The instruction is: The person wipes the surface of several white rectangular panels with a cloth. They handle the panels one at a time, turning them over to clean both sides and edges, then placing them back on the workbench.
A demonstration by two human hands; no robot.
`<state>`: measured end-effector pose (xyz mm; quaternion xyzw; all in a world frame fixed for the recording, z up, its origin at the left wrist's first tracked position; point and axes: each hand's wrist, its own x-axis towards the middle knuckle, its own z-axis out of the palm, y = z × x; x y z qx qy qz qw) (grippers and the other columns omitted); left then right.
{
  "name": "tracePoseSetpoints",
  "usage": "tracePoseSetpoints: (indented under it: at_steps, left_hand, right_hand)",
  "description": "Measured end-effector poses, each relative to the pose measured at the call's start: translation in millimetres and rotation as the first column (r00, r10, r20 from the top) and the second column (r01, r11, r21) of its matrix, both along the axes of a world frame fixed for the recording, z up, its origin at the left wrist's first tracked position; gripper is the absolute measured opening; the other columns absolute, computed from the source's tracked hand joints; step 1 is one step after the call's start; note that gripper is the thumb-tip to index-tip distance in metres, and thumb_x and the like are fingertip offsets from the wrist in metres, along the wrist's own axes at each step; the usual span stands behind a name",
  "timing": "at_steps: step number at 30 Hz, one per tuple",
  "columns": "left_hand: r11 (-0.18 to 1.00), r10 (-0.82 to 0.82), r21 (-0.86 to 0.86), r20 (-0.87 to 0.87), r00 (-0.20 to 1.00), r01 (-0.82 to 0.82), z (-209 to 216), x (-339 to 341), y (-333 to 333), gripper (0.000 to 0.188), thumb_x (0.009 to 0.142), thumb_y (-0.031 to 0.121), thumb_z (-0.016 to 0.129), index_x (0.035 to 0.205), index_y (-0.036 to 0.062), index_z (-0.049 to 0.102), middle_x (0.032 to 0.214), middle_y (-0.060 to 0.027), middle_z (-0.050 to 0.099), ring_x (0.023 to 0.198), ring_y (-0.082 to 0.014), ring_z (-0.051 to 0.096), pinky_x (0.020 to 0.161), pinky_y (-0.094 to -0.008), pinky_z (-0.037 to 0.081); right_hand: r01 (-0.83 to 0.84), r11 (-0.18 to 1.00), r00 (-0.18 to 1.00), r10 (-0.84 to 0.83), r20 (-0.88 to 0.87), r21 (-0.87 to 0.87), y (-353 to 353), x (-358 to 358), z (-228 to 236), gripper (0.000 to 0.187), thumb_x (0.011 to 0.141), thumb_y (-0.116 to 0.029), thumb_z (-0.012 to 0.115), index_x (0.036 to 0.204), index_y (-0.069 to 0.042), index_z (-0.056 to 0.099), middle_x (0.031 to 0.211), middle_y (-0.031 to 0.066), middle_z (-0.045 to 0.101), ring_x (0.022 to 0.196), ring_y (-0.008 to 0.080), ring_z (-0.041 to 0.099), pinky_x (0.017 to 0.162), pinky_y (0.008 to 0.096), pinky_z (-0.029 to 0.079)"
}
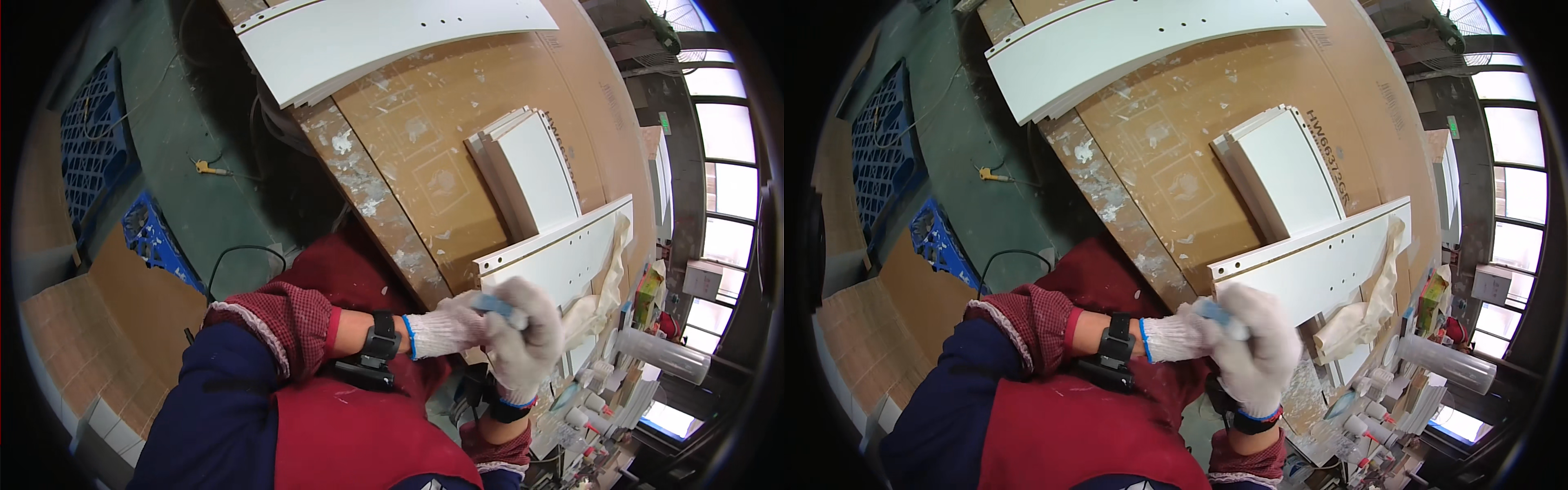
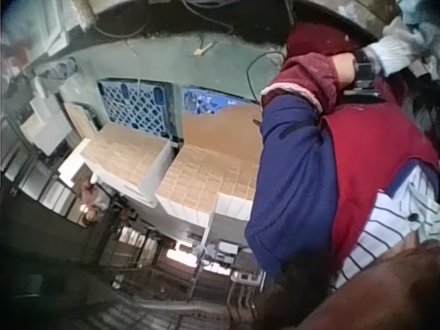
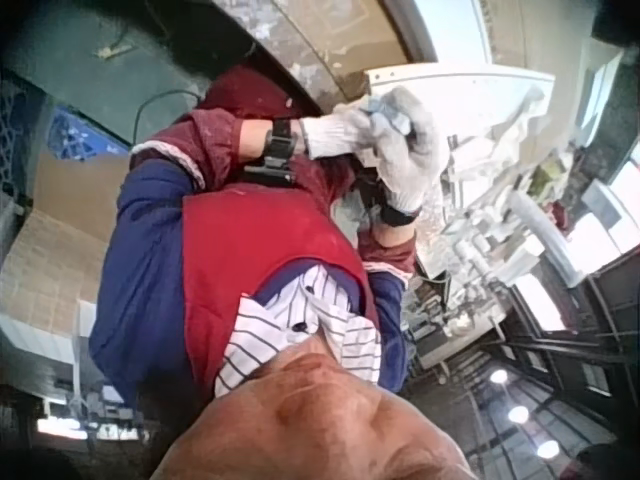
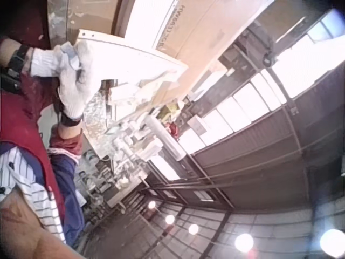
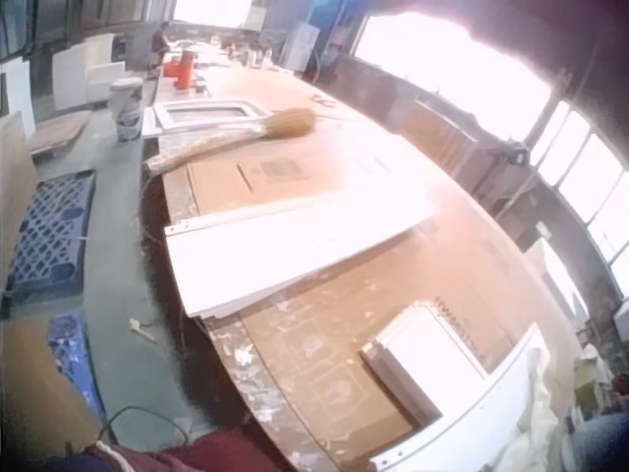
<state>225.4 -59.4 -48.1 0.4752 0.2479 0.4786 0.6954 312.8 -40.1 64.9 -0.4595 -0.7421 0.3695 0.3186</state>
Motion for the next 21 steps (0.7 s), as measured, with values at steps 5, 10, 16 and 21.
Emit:
tracePoseSetpoints:
  at_steps: [5, 10, 16, 21]
  left_hand:
    - [0.839, -0.506, -0.274, -0.072, 0.859, 0.471, 36.5, -33.9, 24.2, 0.056, 0.090, -0.003, 0.043, 0.144, -0.0030, 0.030, 0.147, -0.0122, 0.039, 0.135, -0.0147, 0.038, 0.108, -0.0250, 0.036]
    - [0.912, -0.176, -0.336, 0.199, 0.964, 0.236, 6.2, -33.6, 9.6, 0.042, 0.096, 0.002, 0.043, 0.137, -0.0038, 0.040, 0.129, -0.0167, 0.056, 0.112, -0.0226, 0.061, 0.093, -0.0313, 0.051]
    - [0.817, -0.049, -0.547, 0.252, 0.967, 0.184, 22.8, -114.6, 4.1, 0.056, 0.090, 0.011, 0.058, 0.137, -0.0084, 0.035, 0.128, -0.0256, 0.052, 0.110, -0.0400, 0.059, 0.089, -0.0520, 0.053]
    - [0.839, 0.079, -0.543, 0.054, 0.995, -0.037, 49.6, -140.6, -10.0, 0.062, 0.086, 0.008, 0.058, 0.140, -0.0088, 0.031, 0.125, -0.0248, 0.055, 0.112, -0.0367, 0.058, 0.090, -0.0451, 0.052]
  right_hand:
    - [0.345, 0.938, 0.882, -0.331, -0.336, -0.017, -9.4, 38.5, -1.6, 0.035, 0.077, 0.009, 0.059, 0.111, 0.004, 0.058, 0.096, 0.0143, 0.060, 0.081, 0.0175, 0.060, 0.072, 0.0292, 0.052]
    - [0.515, 0.856, 0.788, -0.498, -0.362, -0.056, -35.6, 81.3, -3.2, 0.027, 0.082, 0.004, 0.058, 0.108, 0.002, 0.057, 0.091, 0.0120, 0.058, 0.072, 0.0158, 0.057, 0.065, 0.0270, 0.050]
    - [0.629, 0.731, 0.613, -0.675, -0.410, -0.263, -69.2, 118.2, -30.1, 0.029, 0.085, -0.001, 0.061, 0.113, 0.004, 0.055, 0.099, 0.0097, 0.058, 0.081, 0.0150, 0.058, 0.071, 0.0284, 0.051]
    - [0.657, 0.689, 0.562, -0.719, -0.409, -0.308, -75.7, 130.3, -48.9, 0.031, 0.084, 0.002, 0.057, 0.115, 0.004, 0.055, 0.100, 0.0076, 0.057, 0.083, 0.0130, 0.055, 0.075, 0.0270, 0.049]
